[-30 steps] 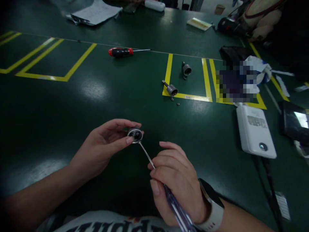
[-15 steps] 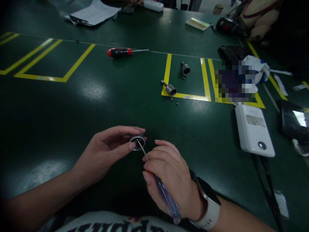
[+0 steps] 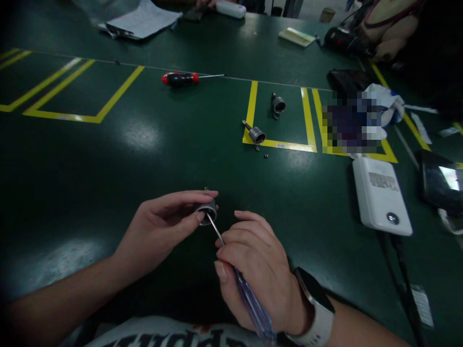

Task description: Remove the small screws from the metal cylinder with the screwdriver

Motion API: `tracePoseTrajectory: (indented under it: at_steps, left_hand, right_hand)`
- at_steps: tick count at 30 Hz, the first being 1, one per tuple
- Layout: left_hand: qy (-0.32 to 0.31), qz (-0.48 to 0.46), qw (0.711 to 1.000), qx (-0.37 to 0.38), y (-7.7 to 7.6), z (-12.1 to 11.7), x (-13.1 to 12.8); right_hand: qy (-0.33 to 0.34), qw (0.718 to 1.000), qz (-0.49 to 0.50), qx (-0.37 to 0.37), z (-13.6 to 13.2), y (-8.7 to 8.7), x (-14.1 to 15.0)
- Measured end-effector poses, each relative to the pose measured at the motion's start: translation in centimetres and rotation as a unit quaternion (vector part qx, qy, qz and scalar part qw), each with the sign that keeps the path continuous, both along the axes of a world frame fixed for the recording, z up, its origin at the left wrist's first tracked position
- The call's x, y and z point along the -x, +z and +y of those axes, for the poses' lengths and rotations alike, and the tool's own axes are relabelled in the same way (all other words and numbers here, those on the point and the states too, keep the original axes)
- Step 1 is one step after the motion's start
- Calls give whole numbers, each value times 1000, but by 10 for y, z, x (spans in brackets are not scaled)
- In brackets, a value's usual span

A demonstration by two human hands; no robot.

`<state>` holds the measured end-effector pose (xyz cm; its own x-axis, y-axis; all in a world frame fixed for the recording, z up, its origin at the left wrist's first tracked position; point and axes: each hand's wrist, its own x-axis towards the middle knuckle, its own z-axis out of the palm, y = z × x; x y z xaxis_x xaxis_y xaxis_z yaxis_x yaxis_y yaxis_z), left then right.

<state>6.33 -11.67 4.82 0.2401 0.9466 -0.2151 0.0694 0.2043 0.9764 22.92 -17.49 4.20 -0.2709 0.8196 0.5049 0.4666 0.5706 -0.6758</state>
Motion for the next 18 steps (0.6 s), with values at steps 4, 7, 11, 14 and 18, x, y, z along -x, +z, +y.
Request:
tracePoseTrajectory:
  at_steps: [4, 7, 11, 14, 18]
  left_hand:
    - [-2, -12, 1000, 17, 0, 1, 2]
    - [-3, -20, 1000, 17, -1, 1, 2]
    - [-10, -27, 999, 14, -2, 0, 2]
    - [-12, -29, 999, 10, -3, 0, 3]
    - [-16, -21, 1000, 10, -3, 1, 3]
  right_hand:
    - [-15, 1000, 18, 18, 0, 1, 0]
    - [-21, 999, 27, 34, 0, 0, 0]
    - [-29, 994, 69, 81, -2, 0, 0]
    - [-43, 981, 122, 144, -2, -1, -1]
    - [-67, 948, 197, 240, -1, -6, -3]
